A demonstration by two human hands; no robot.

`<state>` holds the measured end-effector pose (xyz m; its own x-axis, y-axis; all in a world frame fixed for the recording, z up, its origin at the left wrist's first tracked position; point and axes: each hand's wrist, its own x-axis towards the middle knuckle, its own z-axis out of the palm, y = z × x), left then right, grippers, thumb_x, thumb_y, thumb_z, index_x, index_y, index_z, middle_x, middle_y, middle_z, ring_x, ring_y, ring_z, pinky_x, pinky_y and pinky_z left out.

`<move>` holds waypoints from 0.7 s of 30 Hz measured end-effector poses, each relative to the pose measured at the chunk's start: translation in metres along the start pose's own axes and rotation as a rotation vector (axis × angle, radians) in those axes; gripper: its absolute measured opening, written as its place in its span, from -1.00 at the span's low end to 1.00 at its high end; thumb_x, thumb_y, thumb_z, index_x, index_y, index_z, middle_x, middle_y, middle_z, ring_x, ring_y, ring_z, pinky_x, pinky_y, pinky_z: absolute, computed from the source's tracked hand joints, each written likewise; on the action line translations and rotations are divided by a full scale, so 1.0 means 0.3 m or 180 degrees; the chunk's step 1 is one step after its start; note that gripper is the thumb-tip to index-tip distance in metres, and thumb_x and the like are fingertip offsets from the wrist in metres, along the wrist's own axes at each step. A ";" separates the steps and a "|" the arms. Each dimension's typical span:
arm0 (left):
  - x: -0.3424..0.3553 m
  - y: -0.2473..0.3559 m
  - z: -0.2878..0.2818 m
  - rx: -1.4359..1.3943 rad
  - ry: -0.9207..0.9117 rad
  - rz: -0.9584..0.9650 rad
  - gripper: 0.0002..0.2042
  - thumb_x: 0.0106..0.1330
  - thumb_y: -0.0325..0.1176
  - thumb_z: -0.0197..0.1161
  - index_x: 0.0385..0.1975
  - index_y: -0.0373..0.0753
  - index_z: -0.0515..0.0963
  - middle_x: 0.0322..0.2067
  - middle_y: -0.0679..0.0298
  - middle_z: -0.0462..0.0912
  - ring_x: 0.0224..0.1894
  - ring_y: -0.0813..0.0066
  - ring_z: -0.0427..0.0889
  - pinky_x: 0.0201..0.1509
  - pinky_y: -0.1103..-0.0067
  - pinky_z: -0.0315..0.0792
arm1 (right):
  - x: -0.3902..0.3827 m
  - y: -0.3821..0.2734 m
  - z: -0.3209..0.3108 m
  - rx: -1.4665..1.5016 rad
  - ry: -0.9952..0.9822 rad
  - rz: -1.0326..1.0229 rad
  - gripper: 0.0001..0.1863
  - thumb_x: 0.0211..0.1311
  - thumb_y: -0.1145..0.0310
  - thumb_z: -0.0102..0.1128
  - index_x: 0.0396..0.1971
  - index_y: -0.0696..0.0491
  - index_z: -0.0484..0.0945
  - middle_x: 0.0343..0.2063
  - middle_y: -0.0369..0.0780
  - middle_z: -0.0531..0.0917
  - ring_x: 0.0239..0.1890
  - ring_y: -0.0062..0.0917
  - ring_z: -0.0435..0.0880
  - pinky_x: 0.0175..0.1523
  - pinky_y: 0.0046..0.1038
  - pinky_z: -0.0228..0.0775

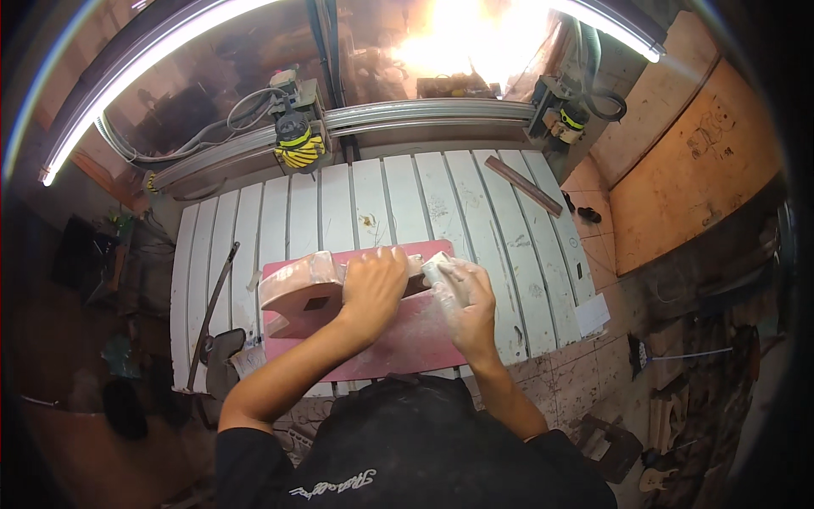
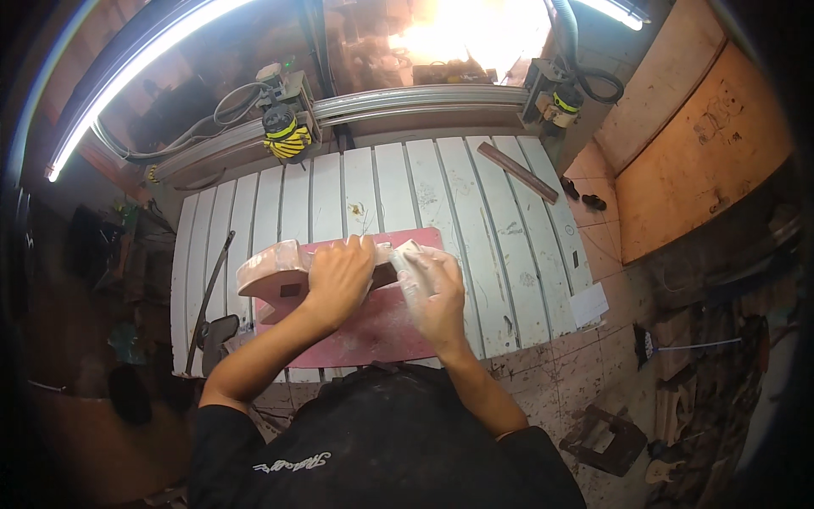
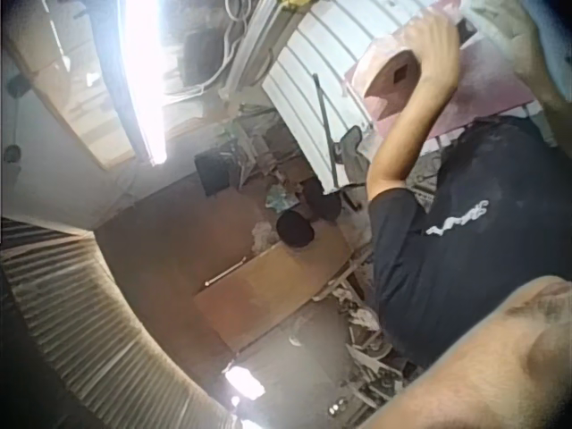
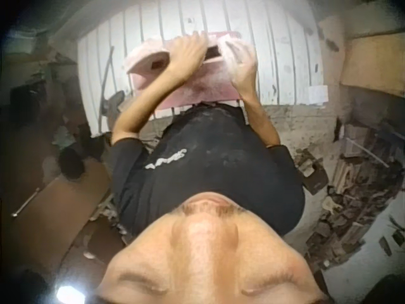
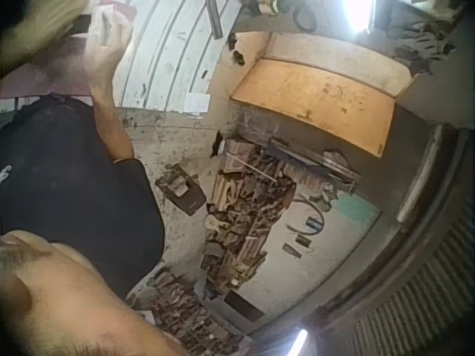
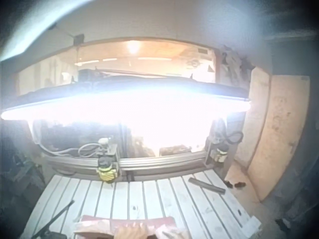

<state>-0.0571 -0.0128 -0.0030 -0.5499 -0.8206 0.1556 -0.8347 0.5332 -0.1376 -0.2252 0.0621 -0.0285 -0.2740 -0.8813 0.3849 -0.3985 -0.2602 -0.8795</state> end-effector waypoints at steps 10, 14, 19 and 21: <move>0.040 0.029 0.036 -0.0164 0.0225 -0.0475 -0.85 0.05 -0.43 0.37 -0.38 -0.18 0.60 -0.53 0.19 0.74 -0.46 0.29 0.77 -0.41 0.40 0.53 | 0.089 -0.028 0.075 -0.1282 -0.0077 -0.0438 -0.70 0.23 0.46 0.43 -0.02 0.02 0.78 0.00 -0.03 0.59 0.10 -0.06 0.51 0.22 -0.12 0.44; 0.025 0.049 0.053 0.0134 0.0572 -0.0456 -0.78 0.07 -0.42 0.36 -0.25 -0.23 0.64 -0.55 0.22 0.73 -0.49 0.32 0.76 -0.42 0.42 0.52 | 0.084 -0.021 0.082 -0.1242 -0.0043 -0.0212 -0.71 0.20 0.45 0.45 -0.05 0.01 0.79 -0.04 -0.04 0.57 0.04 -0.07 0.52 0.17 -0.13 0.45; 0.024 0.032 0.052 0.0087 0.0525 -0.0501 -0.43 0.12 -0.35 0.38 0.21 -0.32 0.62 -0.58 0.28 0.71 -0.52 0.36 0.74 -0.43 0.43 0.50 | 0.032 -0.072 0.093 -0.1467 -0.0022 -0.0409 -0.73 0.20 0.44 0.46 -0.07 -0.01 0.80 -0.11 -0.05 0.56 0.03 -0.09 0.52 0.12 -0.16 0.47; 0.039 0.048 0.050 0.0273 0.0608 -0.0466 -0.46 0.17 -0.33 0.35 0.23 -0.25 0.63 -0.60 0.35 0.67 -0.54 0.45 0.70 -0.47 0.48 0.47 | 0.118 -0.029 0.105 -0.1415 0.0060 -0.0326 -0.73 0.20 0.43 0.46 -0.08 -0.02 0.81 -0.10 -0.06 0.56 0.02 -0.09 0.53 0.11 -0.15 0.48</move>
<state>-0.0752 -0.0179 -0.0177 -0.4259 -0.8297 0.3608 -0.9047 0.3856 -0.1813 -0.2038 0.0208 -0.0160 -0.2280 -0.8515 0.4722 -0.7602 -0.1474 -0.6328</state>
